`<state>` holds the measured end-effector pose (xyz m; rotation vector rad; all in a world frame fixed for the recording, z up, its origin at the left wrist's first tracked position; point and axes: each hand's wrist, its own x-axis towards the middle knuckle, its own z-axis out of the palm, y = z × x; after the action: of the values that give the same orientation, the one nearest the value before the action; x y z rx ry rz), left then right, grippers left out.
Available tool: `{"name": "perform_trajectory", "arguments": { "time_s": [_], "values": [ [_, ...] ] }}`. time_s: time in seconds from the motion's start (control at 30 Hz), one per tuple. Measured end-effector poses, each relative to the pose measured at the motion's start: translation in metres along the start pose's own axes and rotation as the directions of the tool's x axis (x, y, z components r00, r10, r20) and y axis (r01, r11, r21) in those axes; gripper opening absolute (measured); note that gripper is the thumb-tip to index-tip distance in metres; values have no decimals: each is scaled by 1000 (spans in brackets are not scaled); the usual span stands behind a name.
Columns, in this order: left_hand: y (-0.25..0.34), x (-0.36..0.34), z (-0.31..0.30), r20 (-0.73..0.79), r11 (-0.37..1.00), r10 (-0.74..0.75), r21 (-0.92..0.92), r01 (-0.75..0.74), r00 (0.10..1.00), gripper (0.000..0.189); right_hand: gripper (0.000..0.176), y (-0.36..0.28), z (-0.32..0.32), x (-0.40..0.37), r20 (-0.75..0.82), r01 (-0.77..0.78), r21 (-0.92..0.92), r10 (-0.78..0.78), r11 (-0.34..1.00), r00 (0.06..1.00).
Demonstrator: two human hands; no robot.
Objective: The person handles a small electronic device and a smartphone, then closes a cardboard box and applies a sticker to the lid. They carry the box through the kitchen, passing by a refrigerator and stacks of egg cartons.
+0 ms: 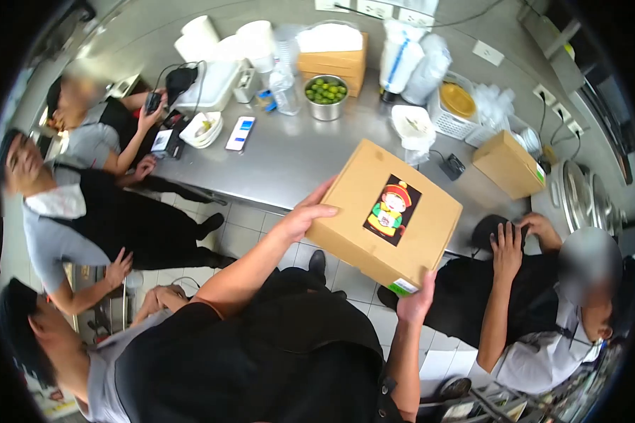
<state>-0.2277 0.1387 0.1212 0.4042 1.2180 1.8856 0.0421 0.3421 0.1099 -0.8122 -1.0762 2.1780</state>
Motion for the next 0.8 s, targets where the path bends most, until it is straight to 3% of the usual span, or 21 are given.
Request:
{"name": "perform_trajectory", "arguments": {
  "time_s": [0.07, 0.13, 0.2, 0.27, 0.33, 0.4, 0.47, 0.5, 0.57, 0.67, 0.73, 0.8],
  "values": [
    [1, -4, 10, 43, 999, -8, -37, 9, 999, 91, 61, -22, -7, -18, 146, -85, 197, 57, 977, 988],
    [-3, -10, 13, 1, 999, 8, -39, -8, 1000, 90, 64, -23, -28, -28, 75, -70, 177, 57, 982, 996],
    [-8, -18, 21, -7, 999, 8, -48, -8, 1000, 90, 65, -3, -92, -34, 110, -254, -322, 303, 912, 947],
    [-9, -24, 15, -59, 993, 14, -119, -21, 998, 93, 54, 25, -122, -46, -16, -362, -646, 462, 672, 887],
    [-15, -35, 19, -129, 995, 13, -94, -25, 992, 86, 44, 62, -166, -64, 8, -357, -799, 603, 484, 798],
    [-30, -44, 21, -83, 991, -4, -132, -7, 997, 84, 44, 88, -206, -88, 183, -170, -874, 632, 456, 753],
    [-48, -52, 27, -68, 987, -11, -159, 0, 998, 81, 49, 87, -222, -95, 287, -75, -903, 722, 424, 630],
    [-56, -57, 30, -111, 979, -46, -204, 23, 993, 78, 49, 81, -222, -98, 283, -82, -900, 718, 428, 636],
    [-73, -59, 24, -162, 968, -89, -245, 48, 983, 75, 47, 68, -213, -100, -80, -382, -839, 607, 388, 791],
    [-92, -54, -8, -221, 947, -94, -320, 19, 971, 68, 47, 70, -232, -91, -121, -406, -763, 506, 503, 854],
    [-75, -46, -26, -383, 941, -151, -337, 14, 912, 55, 48, 55, -224, -83, -155, -424, -738, 480, 525, 864],
    [-42, -38, -40, -457, 939, -54, -325, -110, 888, 51, 49, 41, -210, -75, -158, -389, -756, 429, 527, 889]
  ]
}}
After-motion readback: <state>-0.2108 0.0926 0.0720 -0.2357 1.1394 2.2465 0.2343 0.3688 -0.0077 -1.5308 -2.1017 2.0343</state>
